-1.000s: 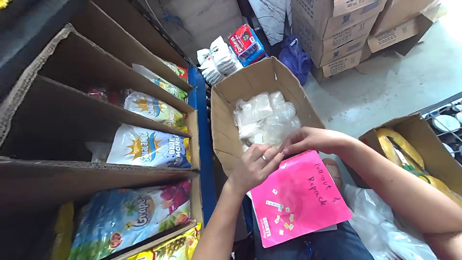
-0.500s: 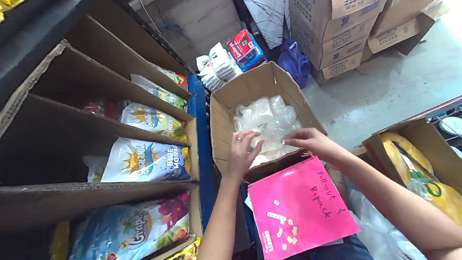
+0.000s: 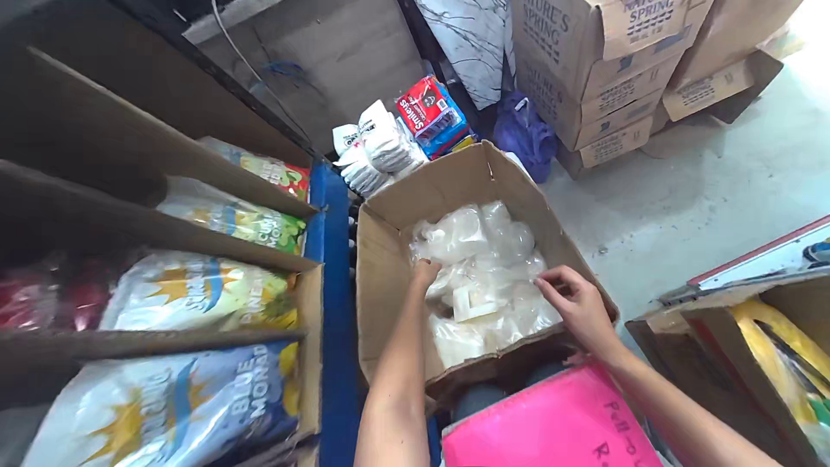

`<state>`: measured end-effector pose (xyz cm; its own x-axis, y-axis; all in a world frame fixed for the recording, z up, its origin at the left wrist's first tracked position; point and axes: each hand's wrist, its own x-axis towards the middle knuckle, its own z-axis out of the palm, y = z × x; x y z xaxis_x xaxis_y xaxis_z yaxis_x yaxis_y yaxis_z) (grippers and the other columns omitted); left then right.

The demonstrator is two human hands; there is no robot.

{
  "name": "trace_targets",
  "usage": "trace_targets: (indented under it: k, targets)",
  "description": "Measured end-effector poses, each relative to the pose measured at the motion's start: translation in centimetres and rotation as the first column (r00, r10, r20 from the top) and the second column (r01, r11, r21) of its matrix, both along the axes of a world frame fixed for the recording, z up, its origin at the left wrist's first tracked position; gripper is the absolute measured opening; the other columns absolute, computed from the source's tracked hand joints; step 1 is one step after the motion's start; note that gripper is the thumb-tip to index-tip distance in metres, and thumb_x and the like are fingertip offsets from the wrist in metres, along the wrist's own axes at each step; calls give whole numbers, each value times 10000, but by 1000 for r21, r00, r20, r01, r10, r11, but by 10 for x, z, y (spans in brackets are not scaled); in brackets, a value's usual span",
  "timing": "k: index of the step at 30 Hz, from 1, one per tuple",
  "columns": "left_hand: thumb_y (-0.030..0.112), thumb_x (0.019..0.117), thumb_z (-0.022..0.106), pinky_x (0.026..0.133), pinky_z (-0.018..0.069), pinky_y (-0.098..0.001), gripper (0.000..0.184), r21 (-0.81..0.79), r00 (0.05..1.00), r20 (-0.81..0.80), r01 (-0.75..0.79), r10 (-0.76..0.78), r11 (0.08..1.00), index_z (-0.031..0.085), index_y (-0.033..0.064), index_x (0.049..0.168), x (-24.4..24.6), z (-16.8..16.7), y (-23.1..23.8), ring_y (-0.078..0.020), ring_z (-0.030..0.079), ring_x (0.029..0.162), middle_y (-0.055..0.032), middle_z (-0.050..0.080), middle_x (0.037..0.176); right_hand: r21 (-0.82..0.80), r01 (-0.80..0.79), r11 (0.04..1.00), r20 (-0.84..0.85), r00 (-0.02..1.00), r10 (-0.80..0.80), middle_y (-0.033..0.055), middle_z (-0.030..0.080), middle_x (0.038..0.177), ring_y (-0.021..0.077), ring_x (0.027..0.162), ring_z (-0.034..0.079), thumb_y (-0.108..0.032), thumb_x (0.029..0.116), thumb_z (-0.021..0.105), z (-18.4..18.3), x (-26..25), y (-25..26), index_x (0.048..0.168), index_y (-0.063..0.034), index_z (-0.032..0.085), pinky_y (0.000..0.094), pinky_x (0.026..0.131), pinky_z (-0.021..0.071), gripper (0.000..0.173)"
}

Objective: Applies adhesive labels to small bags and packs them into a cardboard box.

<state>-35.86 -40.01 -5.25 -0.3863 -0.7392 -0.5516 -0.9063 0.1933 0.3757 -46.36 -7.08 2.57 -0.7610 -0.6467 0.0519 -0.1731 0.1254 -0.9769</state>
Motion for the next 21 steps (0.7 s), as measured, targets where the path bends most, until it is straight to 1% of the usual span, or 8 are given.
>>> trace_targets:
  k: [3,6,8,9,12,14,17,21]
  targets:
    - [333,1010,645,1162,347,-567,676,-47,999,13,-41,42,998,423,-113,1468,-15,-12,-13,-457,451,1398,-350,475,1461,-8,-11,1000,-37,999,11,64,698,966,42,820,640,-191,979,628,-5,4,3,1019,-15,734,184,714,524,209]
    - [409,947,723,1207,277,-561,932,-107,996,-14,-95,94,990,252,-130,1544,-25,-35,-36,-488,329,1466,-378,311,1561,-98,-14,995,-55,998,8,2,689,936,-26,831,624,-184,970,630,-11,7,7,989,-42,735,122,732,514,178]
    - [478,910,747,1213,267,-563,1047,-107,990,-35,-139,136,984,188,-113,1570,-27,-56,-52,-481,315,1476,-369,293,1576,-159,-13,987,-54,999,4,-21,692,950,-45,868,629,-181,968,641,-15,7,9,984,-62,728,105,757,520,148]
    - [495,909,742,1202,288,-565,1034,-110,988,-41,-152,148,982,220,-118,1558,-30,-65,-57,-476,352,1458,-370,337,1551,-175,-11,985,-52,999,2,-23,696,963,-47,881,630,-174,965,645,-15,7,9,981,-69,723,102,765,520,132]
    - [490,979,646,1140,358,-607,769,-153,991,9,-133,136,979,477,-114,1423,-37,-71,-59,-479,466,1376,-357,501,1428,-195,-9,981,-52,999,-1,-27,703,989,-51,895,629,-180,969,652,-16,8,7,983,-82,712,98,769,517,116]
    - [446,1030,579,1113,374,-620,628,-151,994,22,-106,111,983,558,-93,1351,-37,-70,-61,-474,503,1338,-342,551,1375,-201,-8,980,-58,998,-3,-30,704,987,-49,892,629,-182,967,652,-17,7,6,983,-84,714,98,762,516,116]
    - [346,1067,534,1107,394,-570,504,-112,998,18,-64,67,992,568,-80,1333,-35,-59,-61,-428,536,1313,-314,576,1350,-177,-1,984,-69,998,-11,-29,700,974,-51,871,625,-182,966,650,-16,8,5,976,-78,719,93,754,513,125]
    - [314,1092,480,1094,396,-586,491,-118,996,-73,39,-48,992,563,-109,1326,-35,-28,-49,-452,558,1274,-343,593,1298,-113,8,994,-46,999,-14,-19,687,946,-46,836,615,-182,966,633,-12,9,10,971,-53,732,104,738,511,162]
